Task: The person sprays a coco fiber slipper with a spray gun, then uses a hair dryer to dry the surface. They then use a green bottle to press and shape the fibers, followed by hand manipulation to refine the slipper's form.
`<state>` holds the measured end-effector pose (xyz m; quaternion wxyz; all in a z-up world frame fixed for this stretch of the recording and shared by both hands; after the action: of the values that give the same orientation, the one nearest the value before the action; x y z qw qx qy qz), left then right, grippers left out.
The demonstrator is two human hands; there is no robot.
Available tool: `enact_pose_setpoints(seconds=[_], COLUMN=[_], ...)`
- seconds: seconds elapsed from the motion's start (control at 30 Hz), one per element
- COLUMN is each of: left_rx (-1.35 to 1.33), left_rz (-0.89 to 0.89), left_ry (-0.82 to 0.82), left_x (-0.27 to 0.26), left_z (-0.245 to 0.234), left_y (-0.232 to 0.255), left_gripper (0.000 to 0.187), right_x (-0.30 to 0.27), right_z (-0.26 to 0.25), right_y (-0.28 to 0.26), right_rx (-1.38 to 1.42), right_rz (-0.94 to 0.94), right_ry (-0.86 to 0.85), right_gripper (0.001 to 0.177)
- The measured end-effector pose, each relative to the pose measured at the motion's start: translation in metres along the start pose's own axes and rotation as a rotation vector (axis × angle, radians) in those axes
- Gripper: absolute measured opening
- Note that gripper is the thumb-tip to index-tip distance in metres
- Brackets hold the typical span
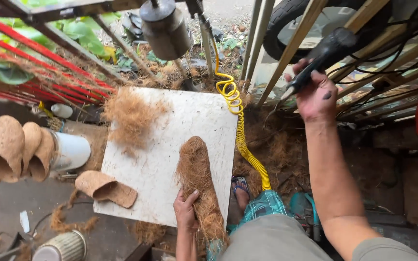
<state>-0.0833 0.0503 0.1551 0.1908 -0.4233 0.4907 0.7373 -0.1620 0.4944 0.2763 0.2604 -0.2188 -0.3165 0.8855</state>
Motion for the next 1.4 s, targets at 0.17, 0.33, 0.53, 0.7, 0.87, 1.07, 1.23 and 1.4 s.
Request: enact_pose_setpoints(seconds=[0.17, 0.33, 0.53, 0.7, 0.87, 1.07, 1.23, 1.4], left_rx=[-0.098, -0.030, -0.046, -0.050, -0.076, -0.091, -0.040, 0.052], left_rz=[0.026, 0.044, -0.007, 0.019, -0.026, -0.009, -0.007, 0.157], left_ry=[-0.144, -0.227, -0.315, -0.424, -0.316, -0.296, -0.336, -0.389], left_x=[0.010, 0.002, -0.026, -0.044, -0.031, -0.034, -0.062, -0.062], left_z=[0.047, 0.088, 0.128, 0.134, 0.121, 0.117, 0.124, 0.109], left_y=[-0.006, -0.008, -0.001, 0.001, -0.011, -0.010, 0.012, 0.019], left_gripper=[0.087, 0.095, 0.093, 0.058, 0.070, 0.076, 0.071, 0.060], right_x=[0.036, 0.079, 0.094, 0.101, 0.118, 0.145, 0.189, 0.252], right_z=[-0.022, -0.043, -0.033, -0.035, -0.041, -0.045, -0.076, -0.140], right_y=[-0.043, -0.060, -0.063, -0.059, -0.055, -0.033, -0.005, 0.029], right_rx=[-0.008, 0.155, 0.173, 0.165, 0.153, 0.102, 0.222, 0.213], right_rz=[-0.354, -0.449, -0.448, -0.483, -0.524, -0.446, -0.300, -0.169], right_ry=[0.250, 0.549, 0.625, 0.660, 0.681, 0.757, 0.712, 0.440], right_gripper=[0.015, 0.034, 0.044, 0.039, 0.045, 0.043, 0.046, 0.037])
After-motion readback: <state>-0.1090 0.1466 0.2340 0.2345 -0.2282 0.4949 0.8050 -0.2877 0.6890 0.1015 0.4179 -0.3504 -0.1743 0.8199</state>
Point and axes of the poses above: each hand's wrist, its own x-axis towards the middle knuckle, its own z-axis out of the palm, y = z × x, the point moved 4 cm from there along x, towards the middle knuckle, and after that the axes turned 13 degrees about -x, right-handed, at the moved point
